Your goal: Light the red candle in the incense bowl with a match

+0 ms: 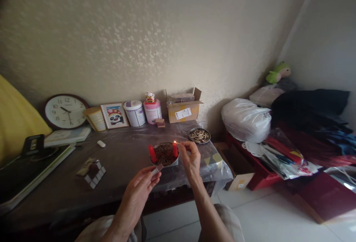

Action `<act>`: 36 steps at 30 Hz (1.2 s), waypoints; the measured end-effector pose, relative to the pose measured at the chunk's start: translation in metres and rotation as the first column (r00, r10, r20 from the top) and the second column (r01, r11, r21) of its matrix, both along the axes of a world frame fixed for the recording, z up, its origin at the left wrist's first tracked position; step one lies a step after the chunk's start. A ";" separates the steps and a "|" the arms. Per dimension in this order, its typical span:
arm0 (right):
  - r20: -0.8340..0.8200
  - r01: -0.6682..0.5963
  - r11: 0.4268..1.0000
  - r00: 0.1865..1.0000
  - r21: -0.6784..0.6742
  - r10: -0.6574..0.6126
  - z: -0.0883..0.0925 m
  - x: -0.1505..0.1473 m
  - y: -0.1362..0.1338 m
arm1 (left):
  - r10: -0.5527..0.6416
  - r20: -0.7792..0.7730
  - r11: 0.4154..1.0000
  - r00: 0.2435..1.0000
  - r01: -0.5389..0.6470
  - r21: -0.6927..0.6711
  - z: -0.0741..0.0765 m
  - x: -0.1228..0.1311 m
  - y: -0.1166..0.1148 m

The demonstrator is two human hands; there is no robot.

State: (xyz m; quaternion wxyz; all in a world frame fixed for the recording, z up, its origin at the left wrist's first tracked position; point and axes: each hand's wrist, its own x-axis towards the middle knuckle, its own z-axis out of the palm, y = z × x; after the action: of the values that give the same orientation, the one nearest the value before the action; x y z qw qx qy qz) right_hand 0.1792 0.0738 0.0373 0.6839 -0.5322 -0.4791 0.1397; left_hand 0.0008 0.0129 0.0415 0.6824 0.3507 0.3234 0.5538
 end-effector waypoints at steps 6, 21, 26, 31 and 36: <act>-0.004 0.008 1.000 1.000 -0.012 -0.008 0.001 -0.001 0.000 | 0.001 0.000 1.000 1.000 -0.001 0.004 -0.001 0.000 0.000; -0.011 -0.001 1.000 1.000 0.003 0.001 -0.003 -0.002 0.004 | 0.012 0.007 1.000 1.000 -0.012 -0.001 -0.001 0.000 0.000; -0.006 -0.005 1.000 1.000 0.000 0.005 -0.003 -0.001 0.003 | 0.018 0.002 1.000 1.000 -0.018 -0.007 0.001 0.000 -0.001; 0.006 -0.005 1.000 1.000 -0.008 0.005 -0.004 0.000 0.003 | 0.009 -0.002 1.000 1.000 -0.009 0.004 0.001 0.001 0.000; 0.008 -0.003 1.000 1.000 -0.021 0.004 -0.006 0.001 0.004 | 0.011 -0.004 1.000 1.000 -0.011 -0.008 0.000 0.000 0.001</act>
State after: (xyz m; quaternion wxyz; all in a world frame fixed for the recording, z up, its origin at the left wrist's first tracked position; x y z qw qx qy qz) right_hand 0.1805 0.0776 0.0311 0.6760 -0.5392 -0.4813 0.1438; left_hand 0.0011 0.0136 0.0411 0.6803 0.3473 0.3286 0.5555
